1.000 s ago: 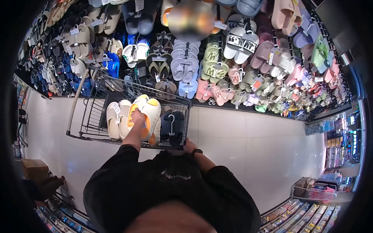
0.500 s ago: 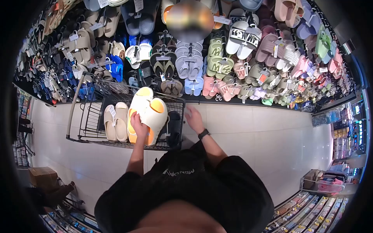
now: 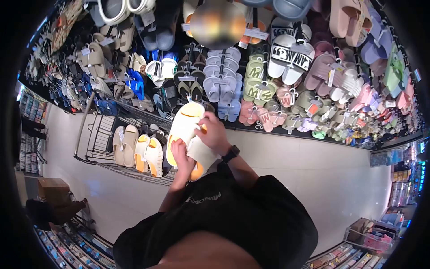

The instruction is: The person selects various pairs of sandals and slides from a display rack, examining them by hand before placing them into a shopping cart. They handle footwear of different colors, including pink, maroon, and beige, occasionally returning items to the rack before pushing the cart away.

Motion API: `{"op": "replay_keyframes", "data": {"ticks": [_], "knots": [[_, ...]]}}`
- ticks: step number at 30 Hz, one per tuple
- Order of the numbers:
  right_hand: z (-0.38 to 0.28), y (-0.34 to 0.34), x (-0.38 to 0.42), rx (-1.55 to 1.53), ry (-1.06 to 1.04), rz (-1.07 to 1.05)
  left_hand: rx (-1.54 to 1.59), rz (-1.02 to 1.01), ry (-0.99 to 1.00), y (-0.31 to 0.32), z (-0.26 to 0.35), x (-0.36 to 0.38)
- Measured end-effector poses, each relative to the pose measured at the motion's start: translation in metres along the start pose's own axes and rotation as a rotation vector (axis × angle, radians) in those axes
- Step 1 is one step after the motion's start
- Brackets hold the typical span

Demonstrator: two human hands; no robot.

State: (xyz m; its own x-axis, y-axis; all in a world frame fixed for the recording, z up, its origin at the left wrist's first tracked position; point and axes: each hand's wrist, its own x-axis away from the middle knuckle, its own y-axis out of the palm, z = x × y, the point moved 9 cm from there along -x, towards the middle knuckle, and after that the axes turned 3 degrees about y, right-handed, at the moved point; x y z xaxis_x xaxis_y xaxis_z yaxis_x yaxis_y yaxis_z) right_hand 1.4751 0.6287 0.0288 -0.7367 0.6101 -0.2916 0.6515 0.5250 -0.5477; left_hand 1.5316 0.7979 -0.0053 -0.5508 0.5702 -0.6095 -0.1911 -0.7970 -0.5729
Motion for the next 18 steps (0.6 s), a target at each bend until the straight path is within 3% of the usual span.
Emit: {"op": "replay_keyframes", "data": {"ticks": [2,6,9,12,13,18], "knots": [[0.013,-0.037,-0.009,0.052,0.083,0.162,0.004,-0.022,0.091,0.024,0.022,-0.018],[0.051,-0.07,-0.035,0.091,0.131,-0.012,-0.025,-0.009,0.193,0.061,0.057,-0.053],[0.063,-0.104,-0.052,0.027,0.037,0.083,-0.023,0.005,0.18,0.085,0.076,-0.073],[0.088,-0.119,-0.074,0.102,-0.142,0.103,-0.026,-0.125,0.109,0.117,0.082,-0.087],[0.103,-0.124,-0.081,0.124,0.076,0.012,-0.046,-0.229,0.079,0.13,0.081,-0.09],[0.142,-0.157,-0.142,0.221,0.01,0.022,-0.053,-0.21,0.024,0.133,0.085,-0.096]]}}
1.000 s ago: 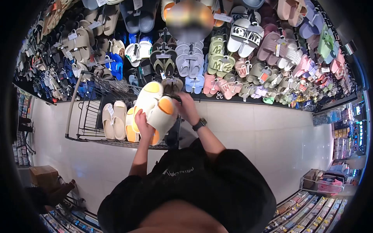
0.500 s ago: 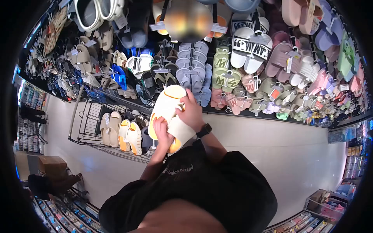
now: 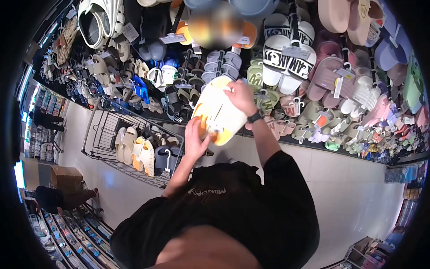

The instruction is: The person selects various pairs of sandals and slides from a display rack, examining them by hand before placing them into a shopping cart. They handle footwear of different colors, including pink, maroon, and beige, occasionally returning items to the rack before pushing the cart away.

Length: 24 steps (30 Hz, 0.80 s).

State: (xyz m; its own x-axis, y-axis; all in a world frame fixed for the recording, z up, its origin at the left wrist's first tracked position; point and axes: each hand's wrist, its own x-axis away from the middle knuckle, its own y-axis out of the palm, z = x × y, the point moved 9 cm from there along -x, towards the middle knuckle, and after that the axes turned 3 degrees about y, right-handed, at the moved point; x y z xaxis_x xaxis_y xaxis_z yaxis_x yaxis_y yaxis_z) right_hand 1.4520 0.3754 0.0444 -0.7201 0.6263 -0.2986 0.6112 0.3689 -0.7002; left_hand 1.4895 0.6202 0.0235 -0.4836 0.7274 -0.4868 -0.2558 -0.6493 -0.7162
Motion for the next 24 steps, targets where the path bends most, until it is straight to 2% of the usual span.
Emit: {"op": "replay_keyframes", "data": {"ticks": [1,2,8,10,11,14,16,20,21,24], "knots": [[0.007,-0.008,-0.013,-0.066,0.016,-0.006,-0.005,0.005,-0.023,0.0,-0.007,0.004],[0.011,-0.019,-0.028,-0.055,-0.072,0.043,-0.016,-0.012,-0.046,0.002,-0.014,0.009],[0.046,-0.054,-0.114,-0.243,-0.175,-0.004,-0.04,-0.025,-0.222,-0.008,-0.049,0.064],[0.065,-0.048,-0.142,-0.482,-0.156,-0.075,-0.035,-0.039,-0.375,-0.007,-0.071,0.097],[0.067,-0.059,-0.148,-0.279,-0.047,-0.042,-0.033,-0.01,-0.421,-0.012,-0.074,0.11],[0.074,-0.064,-0.17,-0.459,0.027,-0.181,-0.011,-0.013,-0.561,-0.015,-0.084,0.143],[0.091,-0.06,-0.187,-0.565,-0.07,-0.204,0.008,0.002,-0.596,-0.015,-0.087,0.155],[0.073,-0.071,-0.196,-0.655,-0.177,-0.24,0.058,0.014,-0.632,-0.012,-0.085,0.152],[0.053,-0.084,-0.188,-0.521,-0.168,-0.222,0.072,0.011,-0.646,-0.011,-0.082,0.149],[0.041,-0.093,-0.2,-0.779,-0.184,-0.245,0.121,-0.009,-0.637,-0.006,-0.078,0.139]]}}
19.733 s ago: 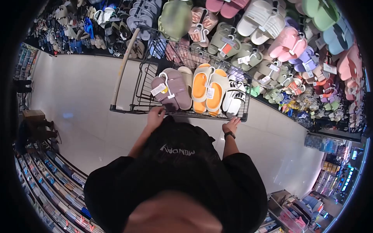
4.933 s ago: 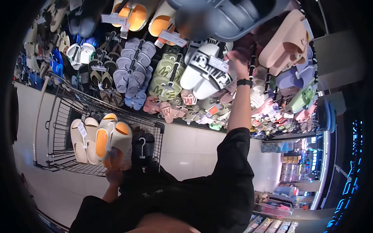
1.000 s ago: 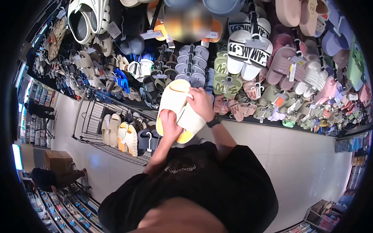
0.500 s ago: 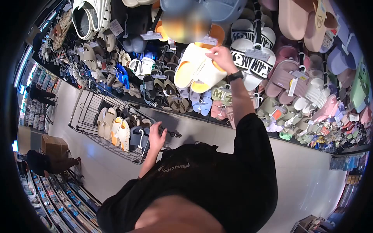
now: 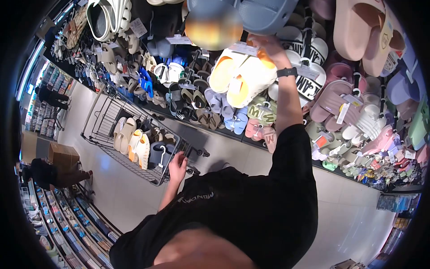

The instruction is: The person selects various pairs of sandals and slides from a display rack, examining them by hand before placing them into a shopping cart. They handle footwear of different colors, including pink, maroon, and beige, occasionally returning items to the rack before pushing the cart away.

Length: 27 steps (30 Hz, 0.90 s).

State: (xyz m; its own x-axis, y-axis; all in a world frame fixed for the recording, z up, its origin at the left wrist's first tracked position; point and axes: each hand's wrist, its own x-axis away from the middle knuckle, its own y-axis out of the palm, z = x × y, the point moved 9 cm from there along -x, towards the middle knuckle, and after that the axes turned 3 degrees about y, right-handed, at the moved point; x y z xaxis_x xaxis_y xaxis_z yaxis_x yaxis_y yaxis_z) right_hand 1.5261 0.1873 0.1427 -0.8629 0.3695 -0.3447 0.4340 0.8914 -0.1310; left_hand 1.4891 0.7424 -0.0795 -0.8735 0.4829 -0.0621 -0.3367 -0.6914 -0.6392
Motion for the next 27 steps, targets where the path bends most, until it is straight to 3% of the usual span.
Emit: {"op": "replay_keyframes", "data": {"ticks": [5,8,10,12,13,16,19,23,26,27], "knots": [[-0.053,0.001,-0.008,0.239,-0.112,0.117,-0.038,-0.097,0.114,0.011,0.047,-0.013],[-0.052,0.014,-0.017,0.151,-0.238,0.148,-0.054,-0.171,0.172,0.022,0.057,-0.017],[-0.054,0.024,-0.019,0.567,-0.37,0.166,-0.069,-0.224,0.199,0.031,0.063,-0.018],[-0.063,0.025,-0.016,0.569,-0.518,0.3,-0.035,-0.256,0.212,0.037,0.067,-0.017],[-0.072,0.03,-0.01,0.891,-0.636,0.366,-0.048,-0.277,0.223,0.038,0.07,-0.017],[-0.059,-0.006,0.005,0.844,-0.401,0.551,-0.052,-0.31,0.239,0.042,0.067,-0.016],[-0.049,-0.026,0.008,0.843,-0.337,0.539,-0.067,-0.351,0.189,0.04,0.055,-0.014],[-0.027,-0.009,-0.003,0.083,0.09,0.305,-0.148,-0.377,0.133,0.038,0.042,-0.018],[0.023,-0.011,-0.041,0.221,0.112,0.0,-0.126,-0.293,0.191,0.033,0.04,-0.025],[0.017,-0.007,-0.045,0.424,-0.046,0.008,-0.116,-0.278,0.17,0.03,0.042,-0.027]]}}
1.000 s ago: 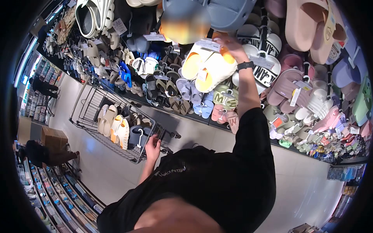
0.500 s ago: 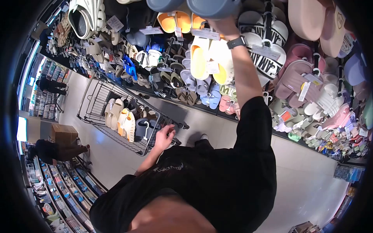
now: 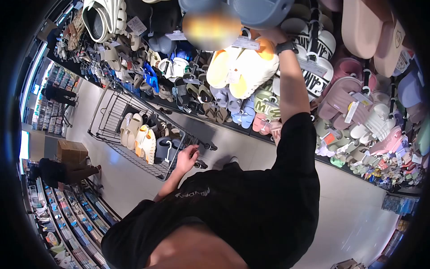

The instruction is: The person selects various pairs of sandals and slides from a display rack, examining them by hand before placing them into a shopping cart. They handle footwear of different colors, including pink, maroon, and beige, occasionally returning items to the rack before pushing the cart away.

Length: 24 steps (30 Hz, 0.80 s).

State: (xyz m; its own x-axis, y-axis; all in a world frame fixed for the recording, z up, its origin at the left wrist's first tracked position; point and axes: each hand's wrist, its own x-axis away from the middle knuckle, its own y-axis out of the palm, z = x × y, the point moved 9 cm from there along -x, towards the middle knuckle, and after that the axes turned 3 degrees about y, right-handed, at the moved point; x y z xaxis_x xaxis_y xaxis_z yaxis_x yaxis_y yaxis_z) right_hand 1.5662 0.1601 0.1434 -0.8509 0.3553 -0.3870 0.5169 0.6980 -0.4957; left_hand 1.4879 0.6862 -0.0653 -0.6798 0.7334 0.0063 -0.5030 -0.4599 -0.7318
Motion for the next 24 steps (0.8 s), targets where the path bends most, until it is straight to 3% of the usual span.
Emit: {"op": "replay_keyframes", "data": {"ticks": [1,3,4,11,16,19,21,24], "knots": [[-0.009,0.001,-0.001,0.207,-0.145,0.068,0.006,0.011,0.0,-0.001,0.0,-0.001],[-0.043,0.012,0.009,0.871,-0.223,0.017,0.018,0.028,-0.005,-0.004,-0.002,0.001],[-0.009,0.015,-0.001,0.659,-0.253,0.036,0.017,0.028,-0.018,-0.004,-0.005,0.003],[0.006,0.019,0.0,0.289,0.047,-0.079,0.03,-0.005,-0.071,0.005,-0.023,0.015],[0.017,-0.05,0.054,-0.009,0.034,0.682,0.002,-0.026,-0.12,-0.013,-0.029,0.013],[-0.029,-0.079,0.113,0.079,0.15,0.808,-0.009,-0.015,-0.25,-0.024,-0.061,0.031],[-0.034,-0.06,0.158,-0.445,-0.065,1.062,-0.063,0.007,-0.31,-0.036,-0.092,0.051],[-0.059,0.005,0.217,-0.104,0.007,1.136,-0.186,-0.035,-0.469,-0.064,-0.149,0.087]]}}
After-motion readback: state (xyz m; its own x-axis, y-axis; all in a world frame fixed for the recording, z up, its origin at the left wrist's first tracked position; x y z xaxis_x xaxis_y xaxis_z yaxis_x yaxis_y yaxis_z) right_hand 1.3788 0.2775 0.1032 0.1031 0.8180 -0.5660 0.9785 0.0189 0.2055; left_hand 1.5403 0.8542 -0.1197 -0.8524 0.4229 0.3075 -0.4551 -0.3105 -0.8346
